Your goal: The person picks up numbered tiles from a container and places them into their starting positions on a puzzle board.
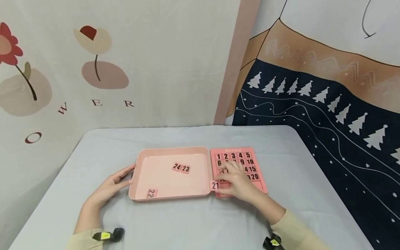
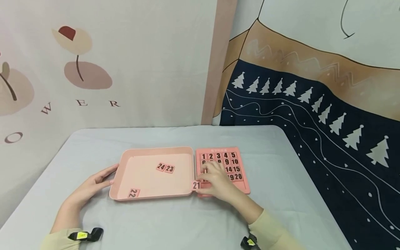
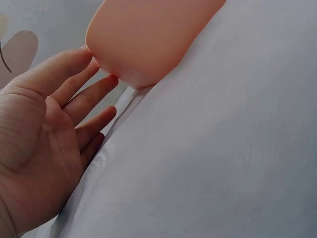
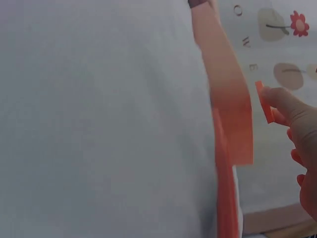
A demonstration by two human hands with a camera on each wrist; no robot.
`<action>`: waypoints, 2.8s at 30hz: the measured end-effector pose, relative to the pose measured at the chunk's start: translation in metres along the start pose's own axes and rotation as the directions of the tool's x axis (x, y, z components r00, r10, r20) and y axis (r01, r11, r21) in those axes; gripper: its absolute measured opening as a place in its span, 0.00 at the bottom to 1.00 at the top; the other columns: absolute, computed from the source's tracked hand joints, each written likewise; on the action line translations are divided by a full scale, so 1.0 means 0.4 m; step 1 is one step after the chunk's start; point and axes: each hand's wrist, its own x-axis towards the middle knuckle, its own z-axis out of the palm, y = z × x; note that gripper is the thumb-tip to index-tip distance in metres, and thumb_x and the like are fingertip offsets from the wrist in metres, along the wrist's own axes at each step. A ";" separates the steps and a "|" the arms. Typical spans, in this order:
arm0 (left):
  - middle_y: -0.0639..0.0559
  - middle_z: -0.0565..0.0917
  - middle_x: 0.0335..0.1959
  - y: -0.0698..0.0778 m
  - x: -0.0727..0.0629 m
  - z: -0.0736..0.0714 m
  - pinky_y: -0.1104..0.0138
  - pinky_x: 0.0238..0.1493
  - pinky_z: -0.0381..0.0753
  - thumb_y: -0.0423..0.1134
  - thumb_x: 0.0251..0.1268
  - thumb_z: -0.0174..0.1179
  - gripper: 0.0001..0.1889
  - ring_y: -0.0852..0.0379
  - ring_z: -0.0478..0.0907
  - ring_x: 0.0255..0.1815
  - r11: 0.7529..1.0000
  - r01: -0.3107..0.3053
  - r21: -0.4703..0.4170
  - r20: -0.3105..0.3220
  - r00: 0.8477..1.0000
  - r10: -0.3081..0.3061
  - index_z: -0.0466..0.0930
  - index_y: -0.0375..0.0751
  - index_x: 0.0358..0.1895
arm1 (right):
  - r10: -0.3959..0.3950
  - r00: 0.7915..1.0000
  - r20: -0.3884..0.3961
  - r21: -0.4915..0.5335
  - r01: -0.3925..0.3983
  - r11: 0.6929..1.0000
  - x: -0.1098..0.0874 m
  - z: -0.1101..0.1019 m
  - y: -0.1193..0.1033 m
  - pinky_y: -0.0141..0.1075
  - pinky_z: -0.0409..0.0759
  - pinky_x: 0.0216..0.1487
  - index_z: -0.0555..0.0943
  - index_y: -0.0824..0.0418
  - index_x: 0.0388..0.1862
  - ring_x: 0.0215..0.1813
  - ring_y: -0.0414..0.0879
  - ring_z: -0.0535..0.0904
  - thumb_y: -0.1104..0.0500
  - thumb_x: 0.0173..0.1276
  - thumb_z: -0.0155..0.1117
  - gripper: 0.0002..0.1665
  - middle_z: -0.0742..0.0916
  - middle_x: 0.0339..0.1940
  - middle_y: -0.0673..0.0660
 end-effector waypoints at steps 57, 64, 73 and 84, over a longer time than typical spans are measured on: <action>0.38 0.56 0.74 -0.003 0.000 0.006 0.86 0.58 0.55 0.35 0.69 0.57 0.32 0.77 0.54 0.65 1.000 -0.026 -0.007 0.002 1.000 0.026 0.57 0.36 0.73 | 0.112 0.992 0.054 0.042 -0.114 0.993 0.163 0.145 -0.126 0.43 0.62 0.55 0.88 0.47 0.40 0.46 0.43 0.66 0.44 0.50 0.75 0.18 0.72 0.40 0.43; 0.40 0.56 0.74 -0.005 0.000 0.005 0.88 0.56 0.55 0.38 0.69 0.58 0.33 0.78 0.54 0.65 1.000 0.009 0.010 -0.010 1.000 -0.009 0.57 0.39 0.73 | 0.111 0.986 0.128 -0.029 -0.108 0.994 0.231 0.228 -0.172 0.36 0.61 0.49 0.88 0.43 0.40 0.45 0.39 0.64 0.40 0.50 0.75 0.18 0.74 0.41 0.44; 0.40 0.57 0.74 -0.007 0.001 0.004 0.87 0.56 0.55 0.37 0.69 0.58 0.32 0.79 0.54 0.65 1.000 -0.014 0.020 -0.010 1.000 0.014 0.58 0.38 0.73 | 0.114 0.961 0.250 -0.152 -0.078 0.985 0.286 0.304 -0.200 0.33 0.58 0.45 0.87 0.36 0.42 0.42 0.38 0.60 0.32 0.47 0.72 0.23 0.70 0.39 0.41; 0.41 0.58 0.74 -0.008 0.001 -0.002 0.87 0.57 0.55 0.36 0.69 0.58 0.32 0.79 0.55 0.65 0.999 -0.031 0.025 -0.002 1.000 0.031 0.58 0.37 0.73 | 0.170 0.917 0.361 -0.180 -0.111 0.977 0.326 0.350 -0.229 0.32 0.58 0.44 0.86 0.33 0.40 0.41 0.36 0.60 0.32 0.45 0.73 0.21 0.71 0.39 0.39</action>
